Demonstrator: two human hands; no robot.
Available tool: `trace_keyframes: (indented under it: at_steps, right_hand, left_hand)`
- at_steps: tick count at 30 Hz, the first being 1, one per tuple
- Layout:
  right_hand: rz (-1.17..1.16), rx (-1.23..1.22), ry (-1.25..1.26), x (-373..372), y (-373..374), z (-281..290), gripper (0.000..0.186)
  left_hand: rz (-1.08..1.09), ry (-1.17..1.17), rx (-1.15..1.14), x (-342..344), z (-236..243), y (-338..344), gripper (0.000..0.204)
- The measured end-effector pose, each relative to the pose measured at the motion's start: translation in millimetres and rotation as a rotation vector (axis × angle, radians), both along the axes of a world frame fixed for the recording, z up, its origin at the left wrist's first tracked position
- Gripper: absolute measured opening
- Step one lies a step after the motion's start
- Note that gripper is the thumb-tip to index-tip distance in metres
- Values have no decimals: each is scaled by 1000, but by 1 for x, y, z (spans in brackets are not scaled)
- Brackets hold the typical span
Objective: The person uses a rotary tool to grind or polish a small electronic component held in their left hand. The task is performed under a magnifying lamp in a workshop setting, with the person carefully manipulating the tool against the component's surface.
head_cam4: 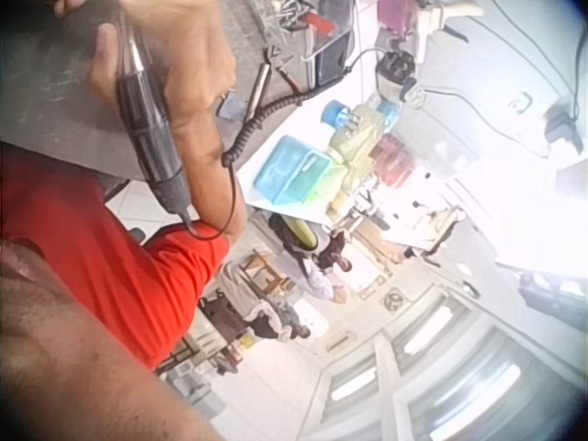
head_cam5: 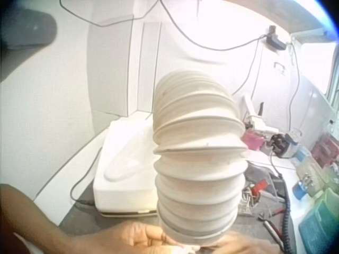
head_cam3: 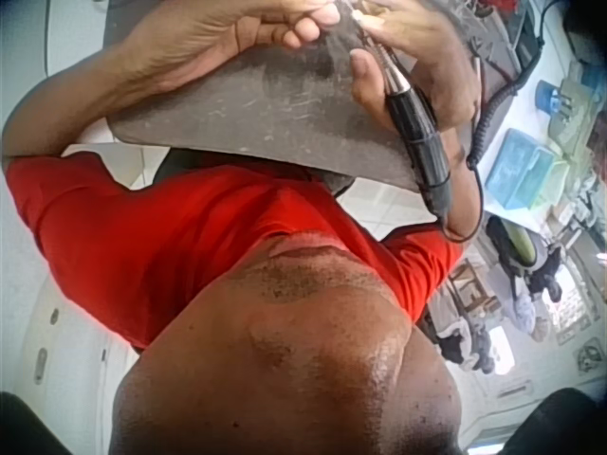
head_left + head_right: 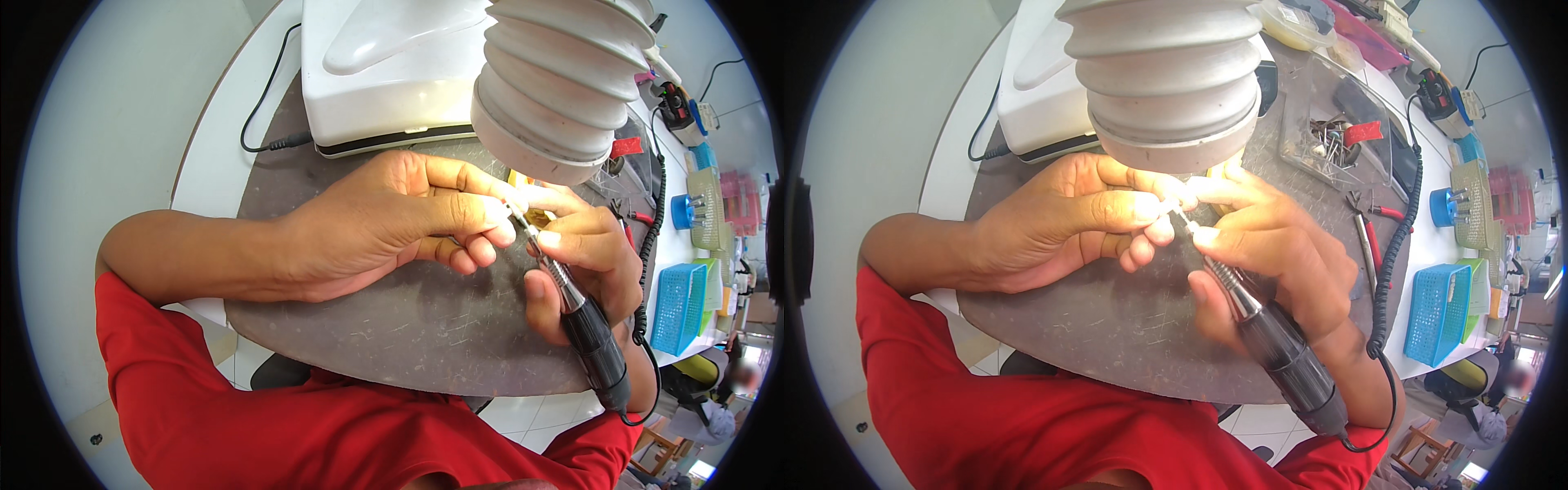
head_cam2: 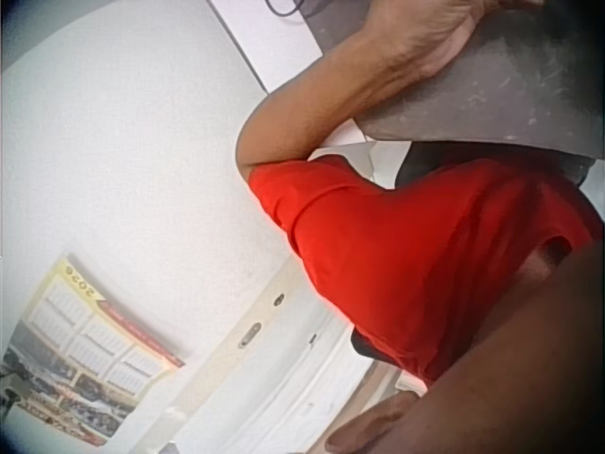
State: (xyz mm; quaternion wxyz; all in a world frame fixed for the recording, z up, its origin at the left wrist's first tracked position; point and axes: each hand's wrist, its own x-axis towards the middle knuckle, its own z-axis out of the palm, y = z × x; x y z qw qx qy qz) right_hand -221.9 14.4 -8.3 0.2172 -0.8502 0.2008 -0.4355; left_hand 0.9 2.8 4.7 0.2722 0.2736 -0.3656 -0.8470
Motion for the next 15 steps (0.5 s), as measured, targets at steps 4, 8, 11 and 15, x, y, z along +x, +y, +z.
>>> trace_keyframes:
  at_steps: [4,8,11,15]
  right_hand:
    - [-11,2,17,-2,1,1,24]
    - [-30,-27,37,-2,1,2,25]
    - [-26,-13,35,0,2,3,25]
    - [-59,5,44,0,3,4,25]
  left_hand:
    - [-4,6,1,-1,-2,-1,29]
    - [-9,13,5,-1,1,-1,28]
    - [-3,1,6,0,0,-1,28]
    - [-4,8,18,0,-1,-1,28]
